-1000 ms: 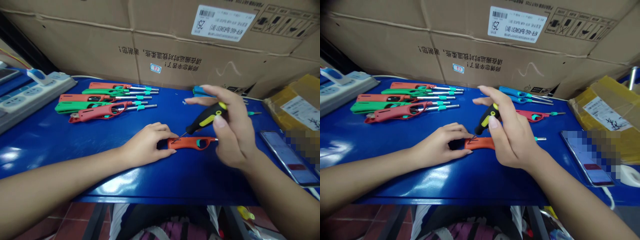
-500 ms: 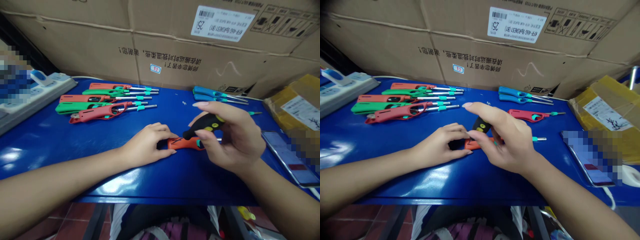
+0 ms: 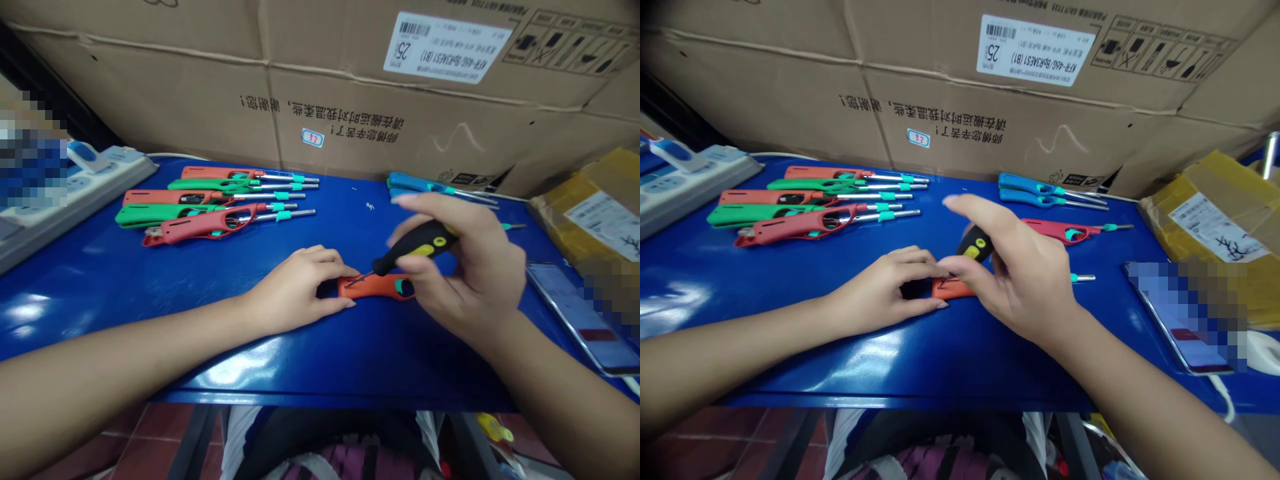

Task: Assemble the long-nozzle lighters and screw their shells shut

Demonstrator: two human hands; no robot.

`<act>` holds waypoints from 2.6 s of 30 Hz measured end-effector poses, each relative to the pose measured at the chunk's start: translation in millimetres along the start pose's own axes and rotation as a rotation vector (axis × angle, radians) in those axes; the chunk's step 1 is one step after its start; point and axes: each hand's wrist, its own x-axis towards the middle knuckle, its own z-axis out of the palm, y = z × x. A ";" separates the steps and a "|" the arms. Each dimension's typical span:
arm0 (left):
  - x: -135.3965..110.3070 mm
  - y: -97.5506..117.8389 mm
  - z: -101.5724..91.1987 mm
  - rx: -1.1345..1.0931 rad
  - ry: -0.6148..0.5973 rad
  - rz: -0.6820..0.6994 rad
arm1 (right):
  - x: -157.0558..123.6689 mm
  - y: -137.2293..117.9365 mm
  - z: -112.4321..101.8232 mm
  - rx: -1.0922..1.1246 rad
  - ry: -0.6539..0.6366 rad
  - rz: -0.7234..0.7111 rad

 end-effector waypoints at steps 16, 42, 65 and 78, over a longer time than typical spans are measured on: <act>-0.4 2.0 -1.4 0.013 -0.023 0.001 | 2.8 1.1 -4.5 0.203 -0.161 0.039; -0.8 1.9 1.1 0.024 0.019 0.027 | 7.8 -4.0 -7.6 -0.045 -0.070 -0.125; 0.2 6.6 -4.0 0.014 -0.012 -0.018 | 4.8 -7.6 -11.3 0.174 -0.043 0.081; 4.1 8.7 -31.0 0.399 -0.140 -0.029 | 7.3 54.9 -39.3 0.389 0.068 0.423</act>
